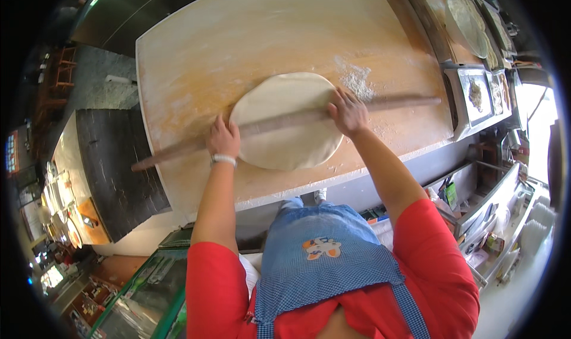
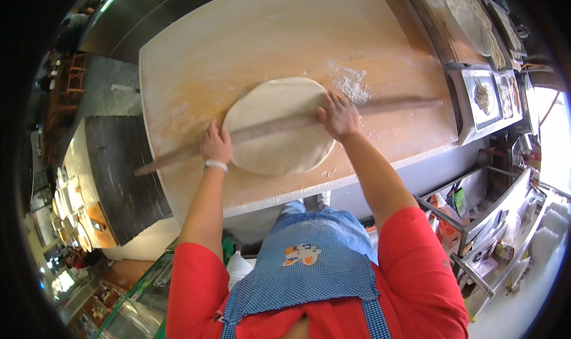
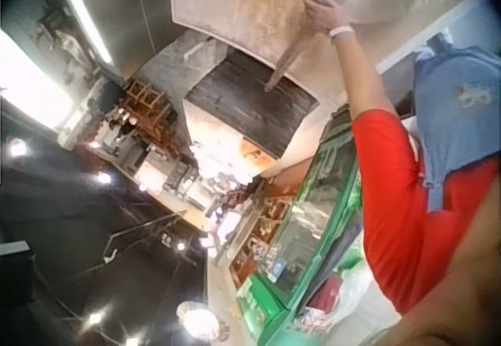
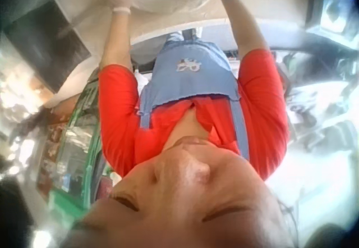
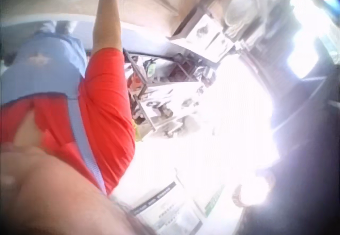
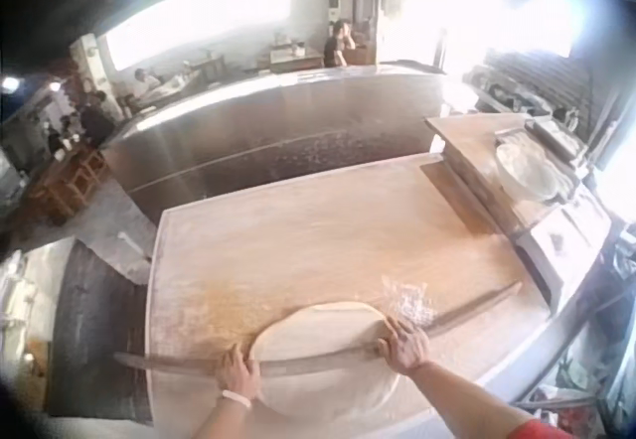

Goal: The person arranges noodles on a tray, then kneads and rolls out dough on a wooden board using a rolling pin. The person repeatedly flattens and stretches the dough into a large thin sheet.

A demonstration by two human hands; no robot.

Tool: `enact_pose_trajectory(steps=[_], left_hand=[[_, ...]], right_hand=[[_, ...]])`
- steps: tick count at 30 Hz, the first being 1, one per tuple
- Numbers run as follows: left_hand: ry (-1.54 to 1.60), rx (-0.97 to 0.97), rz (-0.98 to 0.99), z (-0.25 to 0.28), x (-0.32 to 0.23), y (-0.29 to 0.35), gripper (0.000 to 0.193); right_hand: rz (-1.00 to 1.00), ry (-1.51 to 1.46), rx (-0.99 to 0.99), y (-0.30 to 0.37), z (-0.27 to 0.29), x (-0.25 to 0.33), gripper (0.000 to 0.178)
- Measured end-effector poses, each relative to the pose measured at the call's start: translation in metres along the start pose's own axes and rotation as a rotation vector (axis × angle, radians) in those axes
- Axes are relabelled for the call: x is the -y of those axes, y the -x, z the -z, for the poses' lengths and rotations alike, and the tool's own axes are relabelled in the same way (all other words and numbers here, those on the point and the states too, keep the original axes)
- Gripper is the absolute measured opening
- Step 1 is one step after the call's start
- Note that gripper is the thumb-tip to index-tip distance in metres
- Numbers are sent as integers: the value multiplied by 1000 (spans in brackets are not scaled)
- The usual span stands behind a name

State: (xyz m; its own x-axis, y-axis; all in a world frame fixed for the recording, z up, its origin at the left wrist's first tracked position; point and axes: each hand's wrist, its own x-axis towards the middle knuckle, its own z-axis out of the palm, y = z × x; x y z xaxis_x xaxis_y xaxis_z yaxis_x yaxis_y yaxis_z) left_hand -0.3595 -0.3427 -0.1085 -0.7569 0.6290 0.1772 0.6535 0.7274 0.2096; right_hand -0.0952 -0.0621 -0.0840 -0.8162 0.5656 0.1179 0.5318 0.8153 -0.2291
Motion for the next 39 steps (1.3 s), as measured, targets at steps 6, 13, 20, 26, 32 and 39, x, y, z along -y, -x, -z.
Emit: enact_pose_trajectory(steps=[6, 13, 20, 26, 32, 39], left_hand=[[27, -162, 92, 29, -48, 114, 60], [49, -61, -39, 33, -41, 77, 70], [21, 39, -191, 14, -12, 17, 70], [33, 249, -329, 16, 2, -30, 78], [101, 359, -437, 11, 14, -58, 84], [137, 257, -682, -1, 25, -94, 83]], right_hand=[[-56, 17, -136, 124, 11, 6, 48], [75, 35, -157, 63, 8, 0, 50], [151, -65, -104, -1, 13, 7, 60], [127, -65, -171, -22, 7, 12, 56], [40, -75, -141, -37, 0, 16, 50], [229, 7, -95, -60, 5, 17, 57]])
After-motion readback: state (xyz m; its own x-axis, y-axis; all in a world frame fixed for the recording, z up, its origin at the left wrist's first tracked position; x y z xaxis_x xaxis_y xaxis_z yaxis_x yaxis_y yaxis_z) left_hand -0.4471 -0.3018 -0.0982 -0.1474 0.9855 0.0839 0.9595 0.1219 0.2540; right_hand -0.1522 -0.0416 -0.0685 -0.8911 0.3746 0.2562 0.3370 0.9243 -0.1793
